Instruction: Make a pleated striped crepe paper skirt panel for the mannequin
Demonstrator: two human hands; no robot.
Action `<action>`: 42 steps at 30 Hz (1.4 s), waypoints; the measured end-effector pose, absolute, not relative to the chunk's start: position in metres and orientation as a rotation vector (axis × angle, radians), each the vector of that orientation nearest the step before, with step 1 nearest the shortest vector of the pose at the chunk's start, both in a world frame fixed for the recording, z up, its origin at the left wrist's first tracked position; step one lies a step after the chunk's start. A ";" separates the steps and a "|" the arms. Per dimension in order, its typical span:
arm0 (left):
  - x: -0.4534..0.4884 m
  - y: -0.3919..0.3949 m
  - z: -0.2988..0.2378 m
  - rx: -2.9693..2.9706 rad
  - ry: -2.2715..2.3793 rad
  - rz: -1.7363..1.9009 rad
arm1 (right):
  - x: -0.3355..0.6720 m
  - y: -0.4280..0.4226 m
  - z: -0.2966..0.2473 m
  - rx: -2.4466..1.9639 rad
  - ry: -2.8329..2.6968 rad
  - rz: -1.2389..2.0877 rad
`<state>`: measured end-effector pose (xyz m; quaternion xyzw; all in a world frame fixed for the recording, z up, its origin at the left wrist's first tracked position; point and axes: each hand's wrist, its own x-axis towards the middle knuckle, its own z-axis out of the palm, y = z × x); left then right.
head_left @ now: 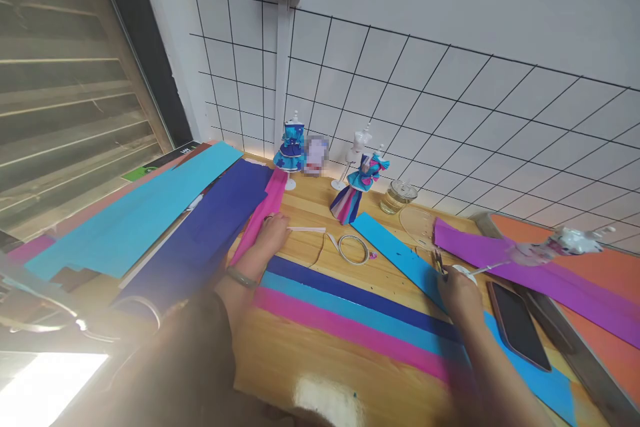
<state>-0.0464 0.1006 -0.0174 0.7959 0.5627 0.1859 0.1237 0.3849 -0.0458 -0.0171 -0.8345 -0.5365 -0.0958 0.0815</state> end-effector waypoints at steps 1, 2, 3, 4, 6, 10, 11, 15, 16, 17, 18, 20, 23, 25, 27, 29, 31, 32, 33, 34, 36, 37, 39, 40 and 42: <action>-0.046 0.102 -0.019 2.321 1.643 0.534 | 0.383 -0.046 -0.017 -2.496 -1.621 -0.297; -0.045 0.103 -0.020 2.320 1.642 0.531 | 0.381 -0.045 -0.016 -2.495 -1.636 -0.306; -0.044 0.104 -0.022 2.318 1.638 0.533 | 0.380 -0.045 -0.014 -2.491 -1.648 -0.313; -0.044 0.105 -0.023 2.315 1.631 0.540 | 0.377 -0.045 -0.013 -2.482 -1.659 -0.318; -0.044 0.106 -0.024 2.306 1.609 0.565 | 0.372 -0.044 -0.009 -2.449 -1.679 -0.320; -0.046 0.105 -0.020 2.277 1.538 0.653 | 0.354 -0.037 0.000 -2.335 -1.724 -0.282; -0.046 0.103 -0.017 2.268 1.511 0.683 | 0.346 -0.035 0.003 -2.294 -1.743 -0.255; -0.045 0.095 0.001 2.236 1.366 0.802 | 0.302 -0.027 0.018 -2.079 -1.823 -0.068; -0.044 0.091 0.006 2.231 1.332 0.824 | 0.287 -0.026 0.022 -1.987 -1.806 0.058; -0.041 0.087 0.011 2.227 1.297 0.845 | 0.272 -0.025 0.027 -1.913 -1.766 0.165; -0.039 0.082 0.016 2.227 1.263 0.859 | 0.257 -0.024 0.033 -1.850 -1.741 0.269; -0.032 0.070 0.025 2.230 1.132 0.908 | 0.226 -0.024 0.044 -1.702 -1.716 0.446; -0.020 0.052 0.034 2.265 0.901 1.002 | 0.190 -0.025 0.059 -1.520 -1.779 0.611; -0.015 0.042 0.038 2.243 0.806 1.019 | 0.175 -0.025 0.067 -1.458 -1.869 0.643; -0.012 0.036 0.042 2.113 0.755 1.013 | 0.167 -0.026 0.073 -1.442 -1.942 0.635; -0.013 0.033 0.044 1.891 0.710 0.988 | 0.164 -0.026 0.077 -1.450 -1.954 0.625; -0.014 0.033 0.046 1.647 0.628 0.955 | 0.163 -0.026 0.079 -1.444 -1.908 0.647; -0.015 0.034 0.047 1.542 0.578 0.939 | 0.163 -0.026 0.079 -1.428 -1.868 0.693; -0.016 0.034 0.048 1.452 0.530 0.926 | 0.162 -0.026 0.080 -1.399 -1.823 0.783; -0.017 0.035 0.049 1.384 0.490 0.909 | 0.160 -0.026 0.080 -1.355 -1.771 0.912; -0.017 0.036 0.050 1.299 0.466 0.878 | 0.156 -0.025 0.080 -1.249 -1.636 1.204; -0.018 0.036 0.050 1.274 0.477 0.864 | 0.154 -0.025 0.081 -1.205 -1.557 1.323; -0.017 0.037 0.048 1.270 0.521 0.824 | 0.153 -0.026 0.081 -1.173 -1.402 1.447; -0.017 0.037 0.047 1.284 0.546 0.798 | 0.154 -0.027 0.081 -1.186 -1.339 1.468; -0.015 0.036 0.043 1.322 0.597 0.749 | 0.158 -0.031 0.080 -1.230 -1.256 1.489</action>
